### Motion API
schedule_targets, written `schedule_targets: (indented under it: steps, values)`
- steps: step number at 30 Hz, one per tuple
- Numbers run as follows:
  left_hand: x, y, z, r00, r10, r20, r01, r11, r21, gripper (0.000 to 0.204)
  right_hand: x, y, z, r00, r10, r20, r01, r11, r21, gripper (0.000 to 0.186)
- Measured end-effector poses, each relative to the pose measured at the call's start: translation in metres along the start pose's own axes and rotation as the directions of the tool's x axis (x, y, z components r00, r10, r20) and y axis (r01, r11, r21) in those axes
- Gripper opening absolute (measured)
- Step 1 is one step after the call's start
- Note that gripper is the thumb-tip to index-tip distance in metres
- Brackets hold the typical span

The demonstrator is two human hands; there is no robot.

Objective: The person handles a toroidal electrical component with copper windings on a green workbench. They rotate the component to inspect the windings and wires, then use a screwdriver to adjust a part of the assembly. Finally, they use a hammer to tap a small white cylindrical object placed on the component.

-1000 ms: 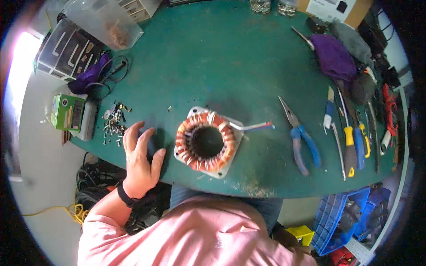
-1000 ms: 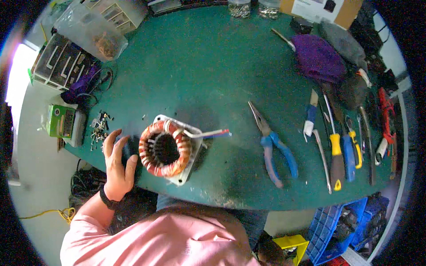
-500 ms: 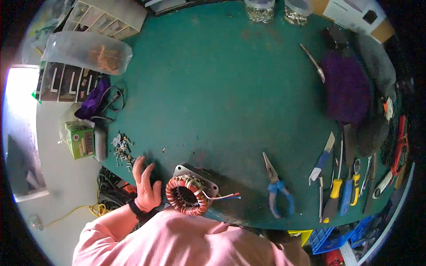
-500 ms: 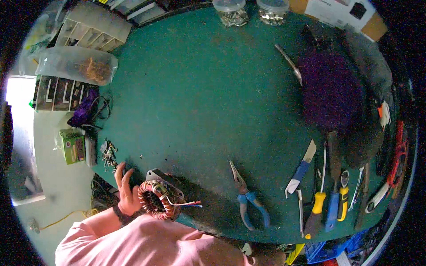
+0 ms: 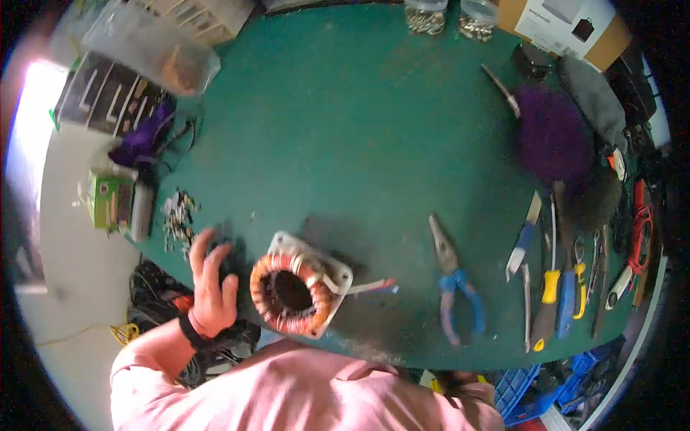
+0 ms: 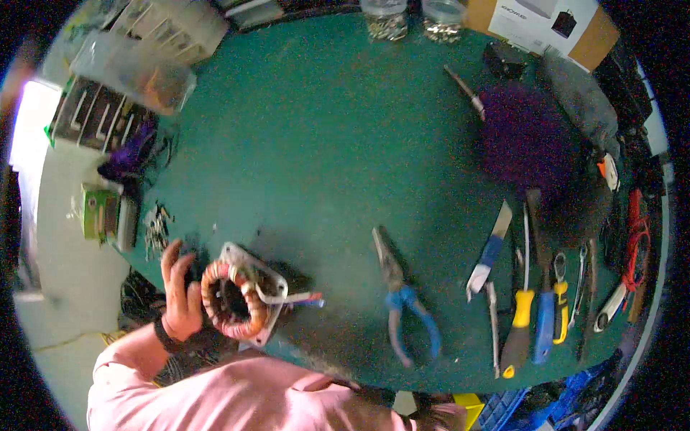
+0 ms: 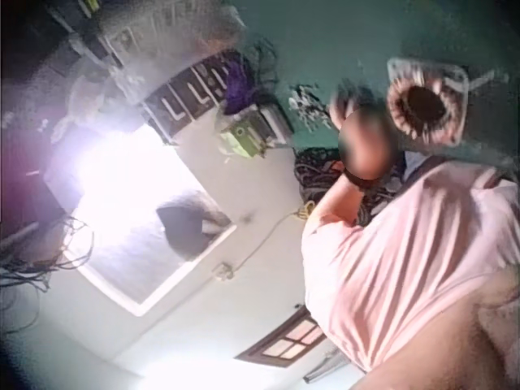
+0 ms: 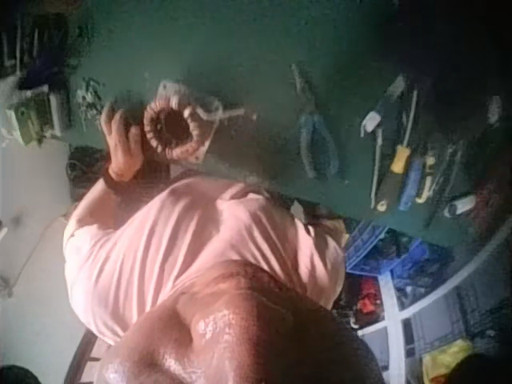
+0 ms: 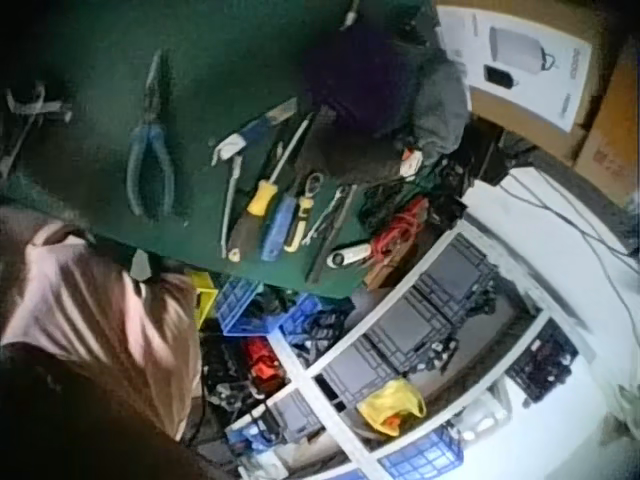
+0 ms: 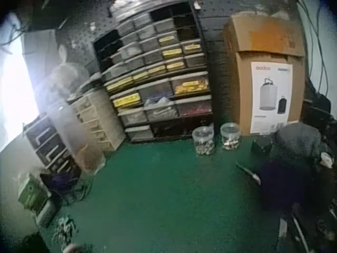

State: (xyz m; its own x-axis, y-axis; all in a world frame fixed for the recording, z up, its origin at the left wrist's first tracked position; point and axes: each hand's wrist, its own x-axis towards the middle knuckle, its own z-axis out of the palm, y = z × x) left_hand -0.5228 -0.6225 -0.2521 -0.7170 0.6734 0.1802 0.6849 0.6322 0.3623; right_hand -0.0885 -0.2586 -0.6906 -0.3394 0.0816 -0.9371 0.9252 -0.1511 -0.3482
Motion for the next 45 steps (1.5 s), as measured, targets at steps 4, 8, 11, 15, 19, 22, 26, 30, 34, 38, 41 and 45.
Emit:
schedule_targets:
  steps: [4, 8, 11, 15, 19, 22, 26, 30, 34, 38, 41, 45]
  values:
    - [-0.003, 0.005, 0.002, 0.997, -0.003, -0.079, 0.003, 1.0, -0.003, 0.042, 0.008, 0.005, -0.012, 0.993, -0.116, -0.004, 0.115, 0.989, -0.096, 0.031]
    - [-0.01, 0.009, -0.006, 0.958, 0.043, -0.285, -0.059, 0.997, -0.047, 0.036, -0.001, 0.003, -0.03, 0.937, -0.347, 0.029, 0.346, 0.917, -0.197, 0.033]
    - [-0.017, 0.022, -0.02, 0.911, 0.077, -0.406, -0.135, 0.984, -0.116, 0.029, -0.022, -0.003, -0.053, 0.824, -0.564, 0.046, 0.522, 0.726, -0.447, 0.034]
    - [-0.041, 0.045, -0.03, 0.898, 0.091, -0.431, -0.183, 0.967, -0.179, 0.022, -0.079, -0.04, -0.052, 0.734, -0.667, -0.126, 0.414, 0.588, -0.694, 0.027]
    - [-0.054, 0.053, -0.034, 0.879, 0.142, -0.456, -0.277, 0.929, -0.245, 0.026, -0.107, -0.046, -0.026, 0.684, -0.698, -0.211, 0.434, 0.622, -0.651, 0.024]
    - [-0.05, 0.054, -0.037, 0.857, 0.151, -0.493, -0.316, 0.909, -0.272, 0.028, -0.12, -0.041, -0.006, 0.685, -0.724, -0.08, 0.274, 0.358, -0.893, 0.028]
    - [-0.042, 0.064, -0.037, 0.869, 0.1, -0.485, -0.324, 0.855, -0.404, 0.028, -0.164, -0.027, 0.032, 0.702, -0.647, -0.298, 0.358, 0.683, -0.637, 0.031]
    - [-0.022, 0.069, -0.032, 0.887, 0.169, -0.43, -0.398, 0.751, -0.526, 0.033, -0.223, -0.018, 0.05, 0.648, -0.56, -0.517, 0.234, 0.792, -0.564, 0.031]
    - [0.003, 0.064, -0.034, 0.91, 0.218, -0.352, -0.391, 0.733, -0.556, 0.042, -0.288, -0.026, 0.084, 0.636, -0.397, -0.662, 0.163, 0.908, -0.387, 0.03]
    - [0.012, 0.051, -0.037, 0.935, 0.224, -0.274, -0.348, 0.725, -0.594, 0.054, -0.355, -0.087, 0.111, 0.595, -0.47, -0.652, 0.125, 0.855, -0.503, 0.028]
    - [0.014, 0.049, -0.033, 0.962, 0.181, -0.205, -0.271, 0.74, -0.615, 0.063, -0.381, -0.132, 0.119, 0.504, -0.581, -0.64, 0.211, 0.801, -0.561, 0.027]
    - [0.012, 0.05, -0.03, 0.971, 0.175, -0.164, -0.24, 0.76, -0.604, 0.073, -0.423, -0.206, 0.136, 0.507, -0.694, -0.511, 0.369, 0.711, -0.599, 0.026]
